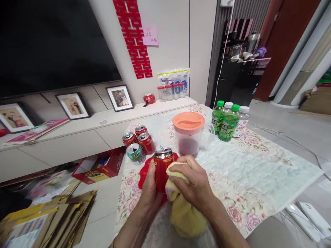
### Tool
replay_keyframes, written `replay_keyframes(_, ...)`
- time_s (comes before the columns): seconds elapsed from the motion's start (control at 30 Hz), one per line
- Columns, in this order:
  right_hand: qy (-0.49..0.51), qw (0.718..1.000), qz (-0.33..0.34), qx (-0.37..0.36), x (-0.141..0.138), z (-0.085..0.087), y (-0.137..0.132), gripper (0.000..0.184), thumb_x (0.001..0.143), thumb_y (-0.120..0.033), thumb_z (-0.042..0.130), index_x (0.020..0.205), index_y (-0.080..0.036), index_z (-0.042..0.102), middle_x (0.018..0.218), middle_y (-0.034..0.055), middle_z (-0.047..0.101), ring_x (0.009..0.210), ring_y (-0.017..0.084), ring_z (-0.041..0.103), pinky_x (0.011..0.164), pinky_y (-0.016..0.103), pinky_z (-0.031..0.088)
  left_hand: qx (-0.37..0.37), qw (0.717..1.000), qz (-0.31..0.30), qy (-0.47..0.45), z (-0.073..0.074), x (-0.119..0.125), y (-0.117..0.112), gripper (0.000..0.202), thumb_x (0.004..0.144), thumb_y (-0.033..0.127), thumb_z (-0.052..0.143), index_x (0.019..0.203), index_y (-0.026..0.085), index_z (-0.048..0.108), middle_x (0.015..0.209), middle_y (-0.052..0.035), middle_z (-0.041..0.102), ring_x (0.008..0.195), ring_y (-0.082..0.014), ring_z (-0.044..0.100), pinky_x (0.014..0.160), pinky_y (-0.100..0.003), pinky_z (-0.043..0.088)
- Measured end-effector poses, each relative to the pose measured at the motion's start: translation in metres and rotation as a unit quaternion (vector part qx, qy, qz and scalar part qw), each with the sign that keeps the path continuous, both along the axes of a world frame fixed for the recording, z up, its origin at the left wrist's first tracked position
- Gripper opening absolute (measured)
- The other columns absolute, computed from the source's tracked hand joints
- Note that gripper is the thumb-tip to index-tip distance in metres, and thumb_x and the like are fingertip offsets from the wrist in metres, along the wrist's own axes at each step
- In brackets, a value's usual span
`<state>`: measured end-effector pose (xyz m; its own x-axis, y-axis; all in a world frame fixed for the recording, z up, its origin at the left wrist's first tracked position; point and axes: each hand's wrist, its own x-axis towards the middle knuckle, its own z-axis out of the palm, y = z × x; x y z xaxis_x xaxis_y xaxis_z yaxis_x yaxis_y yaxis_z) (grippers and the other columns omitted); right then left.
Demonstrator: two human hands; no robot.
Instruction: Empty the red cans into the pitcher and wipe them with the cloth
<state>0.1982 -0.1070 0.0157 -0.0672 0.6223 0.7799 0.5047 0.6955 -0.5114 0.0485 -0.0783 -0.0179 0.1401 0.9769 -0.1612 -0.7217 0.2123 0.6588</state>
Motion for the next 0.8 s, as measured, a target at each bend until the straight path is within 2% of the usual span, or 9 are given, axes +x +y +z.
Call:
replay_keyframes(0.1,0.016,1.0,-0.02,-0.006,0.003,-0.003,0.003,0.017,0.092,-0.016,0.074,0.108,-0.023,0.075,0.099,0.0046,0.073,0.093,0.016,0.071,0.08,0.024,0.058,-0.033,0.999,-0.027,-0.008,0.008,0.001,0.001,0.055,0.081,0.064,0.081,0.11,0.019,0.075,0.113,-0.0095,0.082,0.124,-0.0307,0.07,0.108,-0.04,0.053)
replay_keyframes(0.2,0.039,0.997,-0.056,-0.023,0.005,-0.007,0.006,0.014,0.092,-0.017,0.075,0.105,-0.023,0.075,0.097,0.0035,0.074,0.092,0.016,0.072,0.082,0.025,0.058,-0.033,0.998,-0.058,-0.011,0.016,0.003,0.0,0.061,0.081,0.068,0.078,0.11,0.016,0.077,0.106,-0.0113,0.083,0.117,-0.0338,0.074,0.105,-0.045,0.055)
replay_keyframes(0.37,0.054,0.994,-0.086,-0.027,0.003,-0.008,0.006,0.011,0.091,-0.018,0.075,0.101,-0.024,0.075,0.096,0.0037,0.073,0.09,0.018,0.072,0.081,0.028,0.058,0.014,0.997,-0.072,0.005,0.014,0.005,-0.004,0.061,0.083,0.068,0.076,0.114,0.016,0.076,0.111,-0.0125,0.082,0.117,-0.0355,0.073,0.102,-0.045,0.057)
replay_keyframes(0.47,0.036,0.997,-0.066,-0.023,0.0,-0.006,0.005,0.015,0.091,-0.016,0.075,0.104,-0.024,0.074,0.096,0.0038,0.073,0.091,0.018,0.072,0.08,0.029,0.058,0.072,0.995,-0.068,0.022,0.007,0.004,-0.006,0.053,0.086,0.058,0.079,0.122,0.02,0.069,0.116,-0.0118,0.081,0.117,-0.0339,0.073,0.101,-0.044,0.057)
replay_keyframes(0.57,0.021,1.0,-0.017,-0.016,0.001,-0.003,0.004,0.016,0.091,-0.017,0.075,0.106,-0.024,0.075,0.097,0.0042,0.073,0.092,0.018,0.071,0.078,0.028,0.059,0.089,0.995,-0.033,0.028,0.002,0.001,-0.006,0.048,0.086,0.05,0.082,0.122,0.024,0.061,0.118,-0.0089,0.079,0.117,-0.0314,0.074,0.1,-0.043,0.057)
replay_keyframes(0.7,-0.005,0.999,0.027,-0.024,0.005,-0.001,0.003,0.015,0.091,-0.018,0.076,0.105,-0.023,0.075,0.097,0.0049,0.072,0.092,0.017,0.071,0.077,0.025,0.059,0.039,0.999,-0.029,0.007,0.001,-0.002,-0.002,0.056,0.087,0.056,0.079,0.128,0.022,0.062,0.121,-0.0104,0.079,0.115,-0.0313,0.075,0.1,-0.044,0.057)
replay_keyframes(0.8,-0.014,0.999,0.03,-0.041,0.007,-0.002,0.003,0.014,0.091,-0.019,0.076,0.104,-0.023,0.076,0.097,0.0054,0.072,0.091,0.017,0.072,0.077,0.026,0.059,0.008,1.0,-0.027,-0.01,0.003,-0.002,0.0,0.056,0.083,0.06,0.081,0.12,0.019,0.071,0.112,-0.0094,0.082,0.107,-0.0305,0.078,0.1,-0.044,0.058)
